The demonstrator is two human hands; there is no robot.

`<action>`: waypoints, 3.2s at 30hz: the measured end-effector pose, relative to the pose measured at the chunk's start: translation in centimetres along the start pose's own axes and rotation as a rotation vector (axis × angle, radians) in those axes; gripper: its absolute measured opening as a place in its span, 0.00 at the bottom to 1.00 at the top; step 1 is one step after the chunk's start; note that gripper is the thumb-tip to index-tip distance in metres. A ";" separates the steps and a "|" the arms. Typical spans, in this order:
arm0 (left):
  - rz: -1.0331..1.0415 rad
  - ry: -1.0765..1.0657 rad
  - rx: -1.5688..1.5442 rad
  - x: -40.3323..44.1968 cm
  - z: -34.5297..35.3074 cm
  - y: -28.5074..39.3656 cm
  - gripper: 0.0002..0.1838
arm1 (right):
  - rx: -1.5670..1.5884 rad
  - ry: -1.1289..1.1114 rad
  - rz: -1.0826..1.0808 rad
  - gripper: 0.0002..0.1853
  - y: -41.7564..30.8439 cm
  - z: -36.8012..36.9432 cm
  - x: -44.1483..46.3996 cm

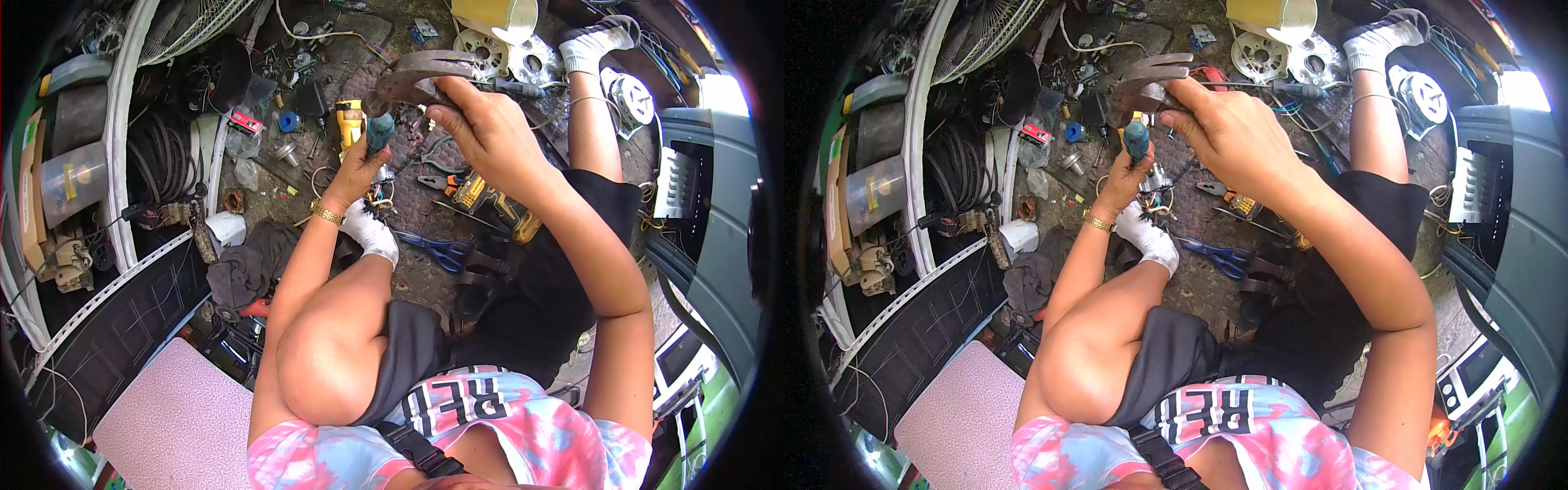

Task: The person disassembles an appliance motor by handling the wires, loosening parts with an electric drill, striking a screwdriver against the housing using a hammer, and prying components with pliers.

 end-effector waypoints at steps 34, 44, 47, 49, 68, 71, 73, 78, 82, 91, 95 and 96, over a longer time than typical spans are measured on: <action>0.060 0.017 -0.239 -0.3 -2.2 -0.5 0.15 | -0.003 0.283 0.041 0.15 1.1 -3.6 -1.0; 0.080 0.015 -0.226 -0.4 -1.7 -0.7 0.15 | 0.021 0.255 0.060 0.15 1.1 -2.5 -1.6; 0.064 0.012 -0.233 -0.4 -1.9 -1.0 0.15 | 0.040 0.245 0.061 0.14 1.1 -2.2 -1.5; 0.066 0.009 -0.225 -0.5 -2.1 -1.1 0.15 | 0.053 0.243 0.057 0.15 1.0 -2.1 -1.5; 0.046 -0.007 -0.213 -0.3 -2.3 -0.9 0.12 | 0.049 0.179 0.086 0.16 0.8 -0.8 -1.3; 0.044 -0.016 -0.203 -0.3 -2.3 -0.7 0.12 | 0.043 0.174 0.068 0.17 0.9 -0.5 -1.4; 0.025 -0.010 -0.215 -0.3 -2.4 -0.6 0.12 | 0.039 0.171 0.049 0.17 0.8 -0.3 -1.4; -0.006 0.025 -0.214 0.0 -2.6 -0.6 0.13 | 0.026 0.089 0.060 0.17 0.5 0.8 -0.8; -0.052 0.087 -0.300 0.6 -2.6 -0.9 0.10 | -0.006 0.033 0.010 0.16 0.0 1.9 1.1; -0.053 0.196 -0.458 1.7 -3.3 -2.3 0.13 | 0.012 -0.029 0.035 0.16 0.0 2.4 3.8; -0.046 0.236 -0.420 1.8 -3.5 -2.7 0.14 | 0.004 -0.027 0.045 0.15 0.3 2.4 3.9; -0.048 0.239 -0.423 1.8 -3.5 -2.8 0.14 | 0.005 -0.031 0.045 0.15 0.4 2.5 3.9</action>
Point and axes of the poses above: each hand's wrist, its own x-axis towards the middle knuckle, its own z-axis out of the palm, y = z × x, the point moved 7 cm from there along x, towards the middle knuckle, and after that the axes turned 12 degrees about -z, right-handed, at the moved point
